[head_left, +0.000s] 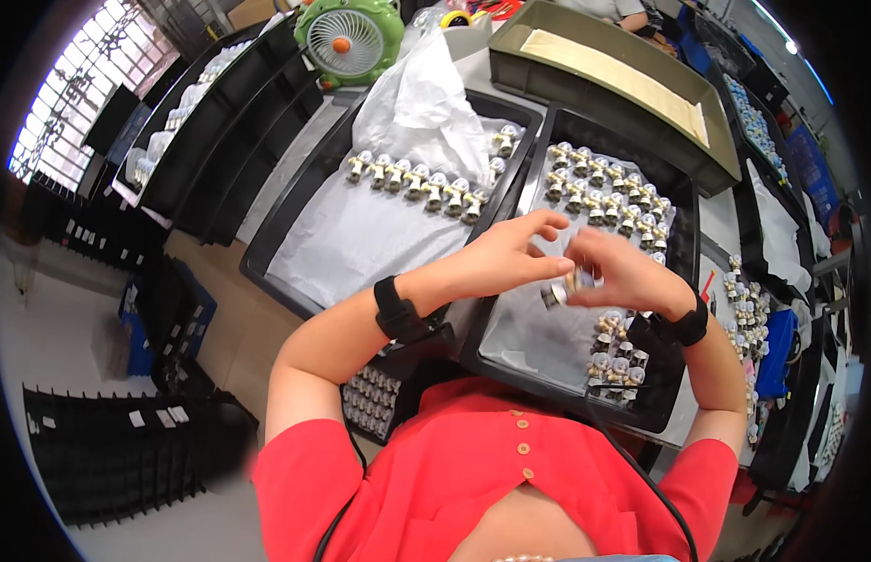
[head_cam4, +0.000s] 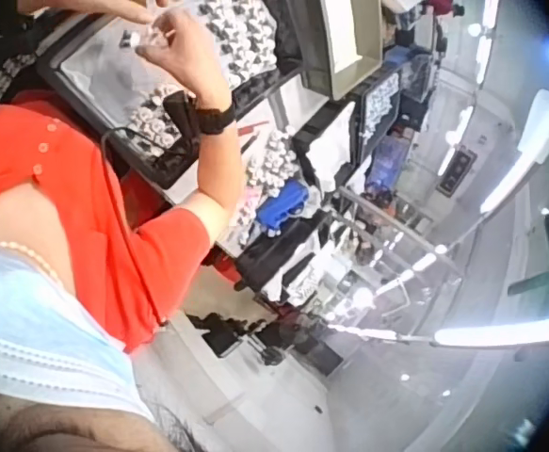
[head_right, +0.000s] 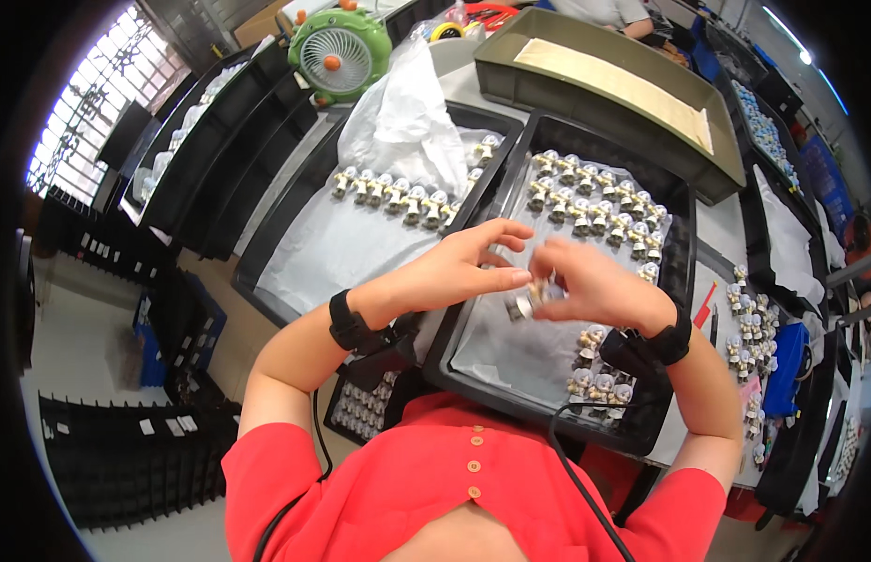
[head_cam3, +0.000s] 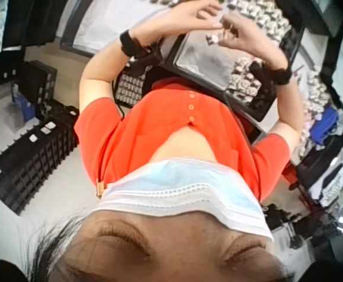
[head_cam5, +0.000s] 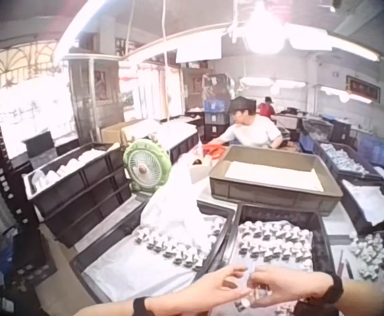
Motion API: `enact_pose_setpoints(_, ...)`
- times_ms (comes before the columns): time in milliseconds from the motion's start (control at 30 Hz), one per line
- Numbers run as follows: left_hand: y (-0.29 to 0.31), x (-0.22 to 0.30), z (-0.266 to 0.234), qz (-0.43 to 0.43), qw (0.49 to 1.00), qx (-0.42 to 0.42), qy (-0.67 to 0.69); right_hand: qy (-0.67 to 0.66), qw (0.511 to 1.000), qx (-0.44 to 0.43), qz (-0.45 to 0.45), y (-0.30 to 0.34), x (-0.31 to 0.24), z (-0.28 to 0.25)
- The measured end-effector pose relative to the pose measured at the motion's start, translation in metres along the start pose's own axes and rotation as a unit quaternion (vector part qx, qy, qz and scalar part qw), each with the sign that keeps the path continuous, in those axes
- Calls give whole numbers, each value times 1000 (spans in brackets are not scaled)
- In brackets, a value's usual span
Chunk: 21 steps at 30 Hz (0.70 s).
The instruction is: The person assembles small, white, bell-shaped figurines by hand, picking them from a tray and placing them into a second tray. They use a small tool to adjust a component on one of the figurines before placing it in the tray.
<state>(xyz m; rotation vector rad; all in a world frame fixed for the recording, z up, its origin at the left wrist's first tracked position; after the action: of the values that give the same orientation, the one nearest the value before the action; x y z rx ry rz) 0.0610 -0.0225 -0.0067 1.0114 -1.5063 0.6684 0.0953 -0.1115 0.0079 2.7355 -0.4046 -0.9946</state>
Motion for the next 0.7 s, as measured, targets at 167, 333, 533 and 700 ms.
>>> enact_pose_setpoints(167, -4, 1, -2, 64, 991, 5, 115, -66, 975, 204, -60, 5, -14, -39)
enact_pose_setpoints(333, -6, -3, -11, 82, 968, 48, 232, -121, 927, 342, -96, 12, -1, -39)
enact_pose_setpoints(533, -5, -9, -16, 79, 975, 83, 191, -165, 910, 359, -127, 15, 14, -35)
enact_pose_setpoints(700, -2, -2, -15, 106, 969, 96, 203, -181, 901, 364, -153, 16, 14, -35)
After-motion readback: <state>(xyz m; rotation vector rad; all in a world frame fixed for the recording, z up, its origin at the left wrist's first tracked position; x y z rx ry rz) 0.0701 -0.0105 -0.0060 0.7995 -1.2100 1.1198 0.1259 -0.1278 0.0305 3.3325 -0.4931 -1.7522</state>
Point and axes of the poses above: each hand's wrist, its own y-axis away from the middle knuckle, its own z-axis out of the palm, x = y × z, the point moved 9 cm from there along -y, towards the middle knuckle, and after that the axes turned 12 degrees about -x, right-handed, at the moved point
